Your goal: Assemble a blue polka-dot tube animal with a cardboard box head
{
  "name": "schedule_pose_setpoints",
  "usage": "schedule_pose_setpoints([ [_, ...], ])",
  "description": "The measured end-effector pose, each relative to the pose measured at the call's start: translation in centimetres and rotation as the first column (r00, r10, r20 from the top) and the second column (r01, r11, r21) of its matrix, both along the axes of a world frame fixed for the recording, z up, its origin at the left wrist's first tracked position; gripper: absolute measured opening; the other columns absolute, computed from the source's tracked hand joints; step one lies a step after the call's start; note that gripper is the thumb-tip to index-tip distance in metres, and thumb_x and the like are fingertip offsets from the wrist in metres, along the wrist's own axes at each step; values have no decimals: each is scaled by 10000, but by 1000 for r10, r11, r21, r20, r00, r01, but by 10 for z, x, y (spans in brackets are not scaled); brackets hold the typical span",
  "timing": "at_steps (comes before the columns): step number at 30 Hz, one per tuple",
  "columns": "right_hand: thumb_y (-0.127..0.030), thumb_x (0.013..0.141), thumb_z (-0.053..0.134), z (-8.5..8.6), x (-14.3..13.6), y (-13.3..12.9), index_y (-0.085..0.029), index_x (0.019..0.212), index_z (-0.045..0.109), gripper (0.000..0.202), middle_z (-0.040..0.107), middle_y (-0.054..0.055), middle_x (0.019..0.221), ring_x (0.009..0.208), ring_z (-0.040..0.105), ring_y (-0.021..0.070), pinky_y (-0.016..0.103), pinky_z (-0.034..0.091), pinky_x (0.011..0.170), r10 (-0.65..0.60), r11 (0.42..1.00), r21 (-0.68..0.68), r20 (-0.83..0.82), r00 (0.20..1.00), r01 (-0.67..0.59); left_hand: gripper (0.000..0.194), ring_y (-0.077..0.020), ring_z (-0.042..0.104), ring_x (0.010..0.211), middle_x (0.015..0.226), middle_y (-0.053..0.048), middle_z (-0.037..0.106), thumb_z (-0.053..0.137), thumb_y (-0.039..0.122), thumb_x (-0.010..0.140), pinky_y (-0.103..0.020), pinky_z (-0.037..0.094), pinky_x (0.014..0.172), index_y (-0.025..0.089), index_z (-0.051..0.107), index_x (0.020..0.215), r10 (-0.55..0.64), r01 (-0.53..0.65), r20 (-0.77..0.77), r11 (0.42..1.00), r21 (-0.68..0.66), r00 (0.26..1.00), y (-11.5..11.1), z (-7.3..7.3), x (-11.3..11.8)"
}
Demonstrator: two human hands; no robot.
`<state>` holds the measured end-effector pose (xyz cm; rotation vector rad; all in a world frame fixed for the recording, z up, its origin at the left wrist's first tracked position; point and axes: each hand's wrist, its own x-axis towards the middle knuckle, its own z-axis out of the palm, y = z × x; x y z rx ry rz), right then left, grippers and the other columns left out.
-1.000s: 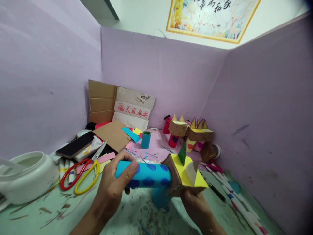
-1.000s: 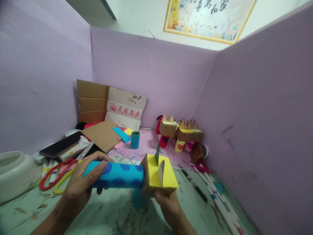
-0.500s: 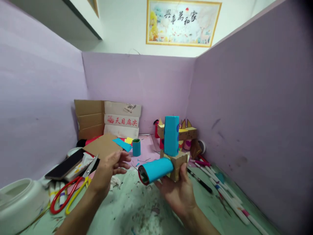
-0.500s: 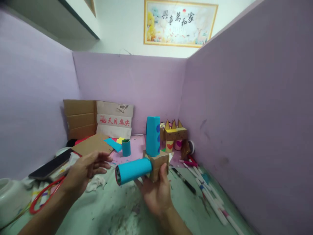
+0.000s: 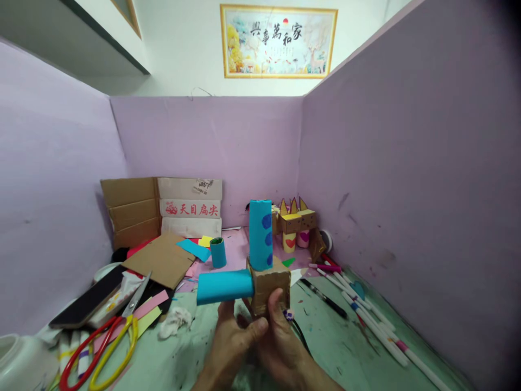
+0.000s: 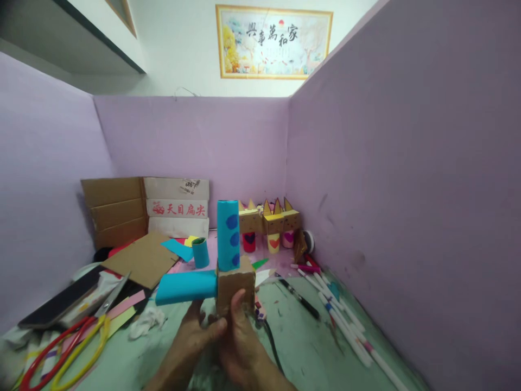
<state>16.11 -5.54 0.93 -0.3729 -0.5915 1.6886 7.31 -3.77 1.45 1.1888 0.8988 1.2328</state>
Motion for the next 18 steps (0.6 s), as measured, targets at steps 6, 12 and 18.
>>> schedule_pose_setpoints([
  [6,-808,597,493,-1,-9,-3,-261,1130,606,772,637,88,1082,1118,493,307,433,392,922,-15,997,76,75,997,9,695,-343,587,1034,1041,-113,686,805,260,529,-399,437,907,182,578,1181,-83,98,226,994,-53,971,-5,10,9],
  [12,-455,453,839,-13,-10,0,-253,1129,584,750,566,86,1213,1178,443,309,428,383,921,-183,976,164,287,940,139,502,-289,634,961,946,-64,724,721,143,595,-406,440,924,189,645,1088,-156,266,563,957,-119,812,16,19,-22],
  [18,-337,497,814,1,41,9,-220,920,614,481,633,56,993,925,584,234,353,453,773,-452,831,-58,509,733,553,311,-288,617,1004,1049,-75,699,594,238,696,-479,414,929,192,692,988,-330,606,822,795,-23,465,51,-8,-67],
])
